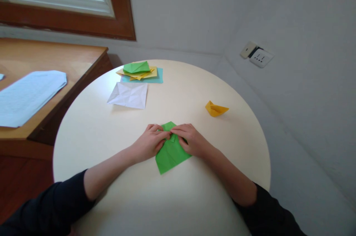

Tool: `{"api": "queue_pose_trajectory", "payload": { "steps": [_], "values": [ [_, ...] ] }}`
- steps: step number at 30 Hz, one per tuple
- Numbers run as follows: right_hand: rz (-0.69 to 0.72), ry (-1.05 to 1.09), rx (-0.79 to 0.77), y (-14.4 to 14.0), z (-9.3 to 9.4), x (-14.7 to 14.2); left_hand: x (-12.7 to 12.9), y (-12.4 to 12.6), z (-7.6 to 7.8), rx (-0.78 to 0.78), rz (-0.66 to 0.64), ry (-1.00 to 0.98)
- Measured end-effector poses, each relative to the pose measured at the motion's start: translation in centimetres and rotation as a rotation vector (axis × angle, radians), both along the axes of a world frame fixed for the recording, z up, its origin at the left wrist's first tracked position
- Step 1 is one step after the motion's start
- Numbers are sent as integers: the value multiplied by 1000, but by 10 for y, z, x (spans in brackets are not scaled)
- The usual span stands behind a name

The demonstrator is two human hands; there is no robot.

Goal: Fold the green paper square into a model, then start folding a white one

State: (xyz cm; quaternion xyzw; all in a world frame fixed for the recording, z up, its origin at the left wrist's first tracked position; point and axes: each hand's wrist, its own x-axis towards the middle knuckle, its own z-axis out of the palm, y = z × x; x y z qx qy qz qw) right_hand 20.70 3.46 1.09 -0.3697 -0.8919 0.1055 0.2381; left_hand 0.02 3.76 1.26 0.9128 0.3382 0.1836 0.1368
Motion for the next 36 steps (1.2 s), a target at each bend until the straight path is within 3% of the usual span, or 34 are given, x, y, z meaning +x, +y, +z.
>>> {"api": "queue_pose_trajectory", "payload": {
  "steps": [10, 24, 36],
  "values": [
    [26, 15, -139, 2, 12, 4, -2, 1, 4, -62, 43, -101],
    [-21, -15, 61, 1, 3, 0, -3, 3, 5, 17, -14, -73],
    [-122, -16, 46, -1, 5, -10, -2, 4, 6, 0, -28, -59]
  ]
}}
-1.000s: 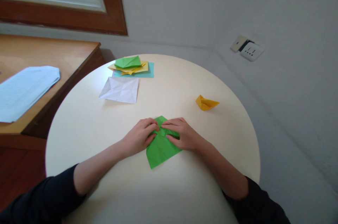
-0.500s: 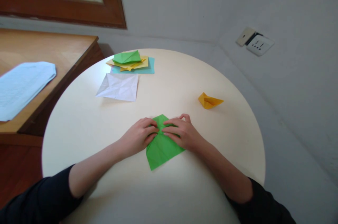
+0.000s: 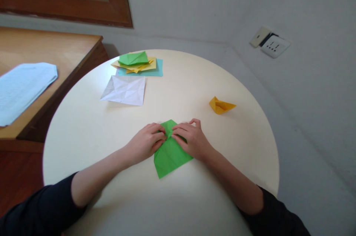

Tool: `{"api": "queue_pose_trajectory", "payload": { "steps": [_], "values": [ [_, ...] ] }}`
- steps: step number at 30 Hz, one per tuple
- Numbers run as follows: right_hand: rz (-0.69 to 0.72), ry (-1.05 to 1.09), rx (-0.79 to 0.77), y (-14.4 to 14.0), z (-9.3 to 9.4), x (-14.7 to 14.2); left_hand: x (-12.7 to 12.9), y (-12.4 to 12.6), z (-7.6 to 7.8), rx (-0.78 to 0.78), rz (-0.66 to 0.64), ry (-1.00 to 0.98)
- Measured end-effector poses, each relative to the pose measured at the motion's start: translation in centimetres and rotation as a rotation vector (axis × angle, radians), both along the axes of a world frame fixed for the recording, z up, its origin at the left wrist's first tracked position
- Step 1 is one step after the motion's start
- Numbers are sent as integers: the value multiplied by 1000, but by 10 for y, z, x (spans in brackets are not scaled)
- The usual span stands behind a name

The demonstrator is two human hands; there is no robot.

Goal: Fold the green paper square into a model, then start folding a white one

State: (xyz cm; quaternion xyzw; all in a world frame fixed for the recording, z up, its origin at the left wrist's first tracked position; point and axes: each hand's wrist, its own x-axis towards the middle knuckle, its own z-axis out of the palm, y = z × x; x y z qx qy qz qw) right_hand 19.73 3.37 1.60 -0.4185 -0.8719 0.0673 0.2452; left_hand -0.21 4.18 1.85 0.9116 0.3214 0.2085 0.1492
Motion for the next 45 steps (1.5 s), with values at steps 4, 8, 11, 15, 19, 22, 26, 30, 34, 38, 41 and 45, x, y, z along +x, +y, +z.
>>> {"api": "queue_pose_trajectory", "payload": {
  "steps": [4, 8, 11, 15, 19, 22, 26, 30, 34, 38, 41, 45],
  "values": [
    [-23, -32, -18, 0, 2, -3, 0, 1, 0, -14, -2, 7],
    [-17, -128, -15, 1, 4, -6, 0, 1, 1, -43, 2, -1],
    [-25, -163, 3, 2, 5, -8, -1, 2, 2, -66, -11, -20],
    [-35, -177, 26, 3, 3, -9, -3, 3, 1, -74, -30, -44],
    [-53, -170, 57, 4, -1, -11, -3, 3, 1, -73, -26, -50],
    [-65, -159, 64, 4, -2, -12, -3, 3, 2, -71, -25, -45],
    [-66, -141, 60, 5, -3, -13, -3, 2, 3, -67, -25, -36],
    [-63, -113, 51, 6, -6, -13, -2, 2, 5, -58, -25, -13],
    [-65, -55, 18, 6, -9, -14, -1, 0, 9, -50, -10, 24],
    [-77, -17, -11, 4, -10, -14, -1, -1, 10, -19, -15, 63],
    [-79, -12, -16, 5, -10, -15, -1, -2, 8, 5, -16, 76],
    [-81, 0, -29, 5, -9, -15, -2, -3, 6, 36, -14, 93]
  ]
}}
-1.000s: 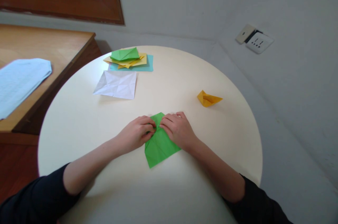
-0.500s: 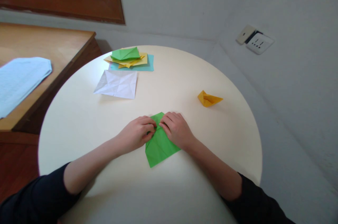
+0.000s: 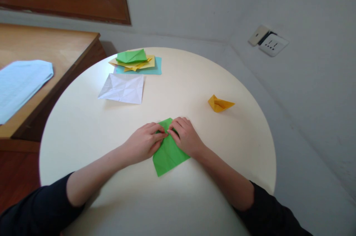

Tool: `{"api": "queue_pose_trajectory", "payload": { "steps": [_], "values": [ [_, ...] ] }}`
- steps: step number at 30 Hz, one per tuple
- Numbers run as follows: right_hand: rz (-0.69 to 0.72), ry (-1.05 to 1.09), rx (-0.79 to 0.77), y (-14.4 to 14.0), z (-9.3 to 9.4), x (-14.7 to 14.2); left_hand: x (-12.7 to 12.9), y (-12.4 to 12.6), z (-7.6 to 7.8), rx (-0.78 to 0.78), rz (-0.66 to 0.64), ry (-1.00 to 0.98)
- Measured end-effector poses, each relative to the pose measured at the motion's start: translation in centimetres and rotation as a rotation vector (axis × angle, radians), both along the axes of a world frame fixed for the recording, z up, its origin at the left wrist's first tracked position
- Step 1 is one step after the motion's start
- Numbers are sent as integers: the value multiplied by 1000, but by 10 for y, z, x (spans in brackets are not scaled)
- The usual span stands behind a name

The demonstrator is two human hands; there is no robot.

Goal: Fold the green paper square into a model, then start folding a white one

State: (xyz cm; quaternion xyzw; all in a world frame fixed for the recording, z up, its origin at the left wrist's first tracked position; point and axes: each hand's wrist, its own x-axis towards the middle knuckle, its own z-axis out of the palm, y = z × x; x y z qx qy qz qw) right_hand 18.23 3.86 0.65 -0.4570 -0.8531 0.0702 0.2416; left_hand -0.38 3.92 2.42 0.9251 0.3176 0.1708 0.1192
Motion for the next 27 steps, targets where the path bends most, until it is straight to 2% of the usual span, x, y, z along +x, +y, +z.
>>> {"api": "queue_pose_trajectory", "payload": {
  "steps": [8, 15, 23, 27],
  "values": [
    [-18, 27, -63, 0, 0, 0, 1, -2, 0, 51, -12, 43],
    [-21, 38, -94, 1, 1, -1, 6, -11, 3, 186, -17, 128],
    [-17, 325, -190, 3, 3, 5, 7, -12, 1, 214, -32, 93],
    [-29, 374, -232, 2, 4, 7, 7, -13, 2, 209, -8, 102]
  ]
}}
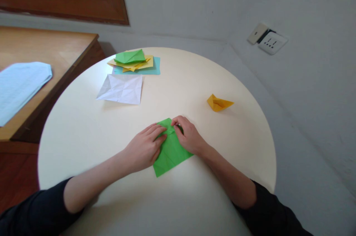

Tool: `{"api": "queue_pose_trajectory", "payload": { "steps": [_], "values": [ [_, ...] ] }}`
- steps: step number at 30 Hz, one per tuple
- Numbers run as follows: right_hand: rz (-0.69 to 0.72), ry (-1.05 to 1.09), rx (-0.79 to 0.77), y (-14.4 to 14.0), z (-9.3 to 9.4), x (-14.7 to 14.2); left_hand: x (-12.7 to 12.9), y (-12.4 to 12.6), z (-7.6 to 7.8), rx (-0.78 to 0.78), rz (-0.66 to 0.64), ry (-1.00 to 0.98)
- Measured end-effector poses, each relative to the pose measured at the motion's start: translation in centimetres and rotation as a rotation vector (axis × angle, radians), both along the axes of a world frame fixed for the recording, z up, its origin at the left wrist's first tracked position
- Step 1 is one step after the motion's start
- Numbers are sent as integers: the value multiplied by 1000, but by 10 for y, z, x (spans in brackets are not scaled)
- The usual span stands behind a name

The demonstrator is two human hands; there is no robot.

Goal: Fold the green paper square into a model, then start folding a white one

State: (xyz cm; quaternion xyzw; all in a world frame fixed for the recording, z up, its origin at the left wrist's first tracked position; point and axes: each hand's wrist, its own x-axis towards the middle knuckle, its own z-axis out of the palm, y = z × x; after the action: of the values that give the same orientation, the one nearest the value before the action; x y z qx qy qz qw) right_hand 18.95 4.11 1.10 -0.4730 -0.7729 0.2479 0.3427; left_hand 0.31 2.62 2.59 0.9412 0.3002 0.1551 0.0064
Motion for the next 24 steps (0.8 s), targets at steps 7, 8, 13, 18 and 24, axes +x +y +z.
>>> {"api": "queue_pose_trajectory", "payload": {
  "steps": [7, 8, 13, 18, 24],
  "values": [
    [63, -71, 21, 0, 3, 1, 1, 1, 1, -33, -31, 7],
    [75, -90, 22, 0, 3, 1, 1, 1, 0, -43, -34, 8],
    [106, -139, 5, 0, 7, 1, 0, 2, -1, -84, -31, -5],
    [109, -128, -14, 1, 8, 1, 0, 3, 0, -131, -23, -24],
    [116, -62, 0, 3, 5, 4, 0, 5, -1, -142, -13, -32]
  ]
}}
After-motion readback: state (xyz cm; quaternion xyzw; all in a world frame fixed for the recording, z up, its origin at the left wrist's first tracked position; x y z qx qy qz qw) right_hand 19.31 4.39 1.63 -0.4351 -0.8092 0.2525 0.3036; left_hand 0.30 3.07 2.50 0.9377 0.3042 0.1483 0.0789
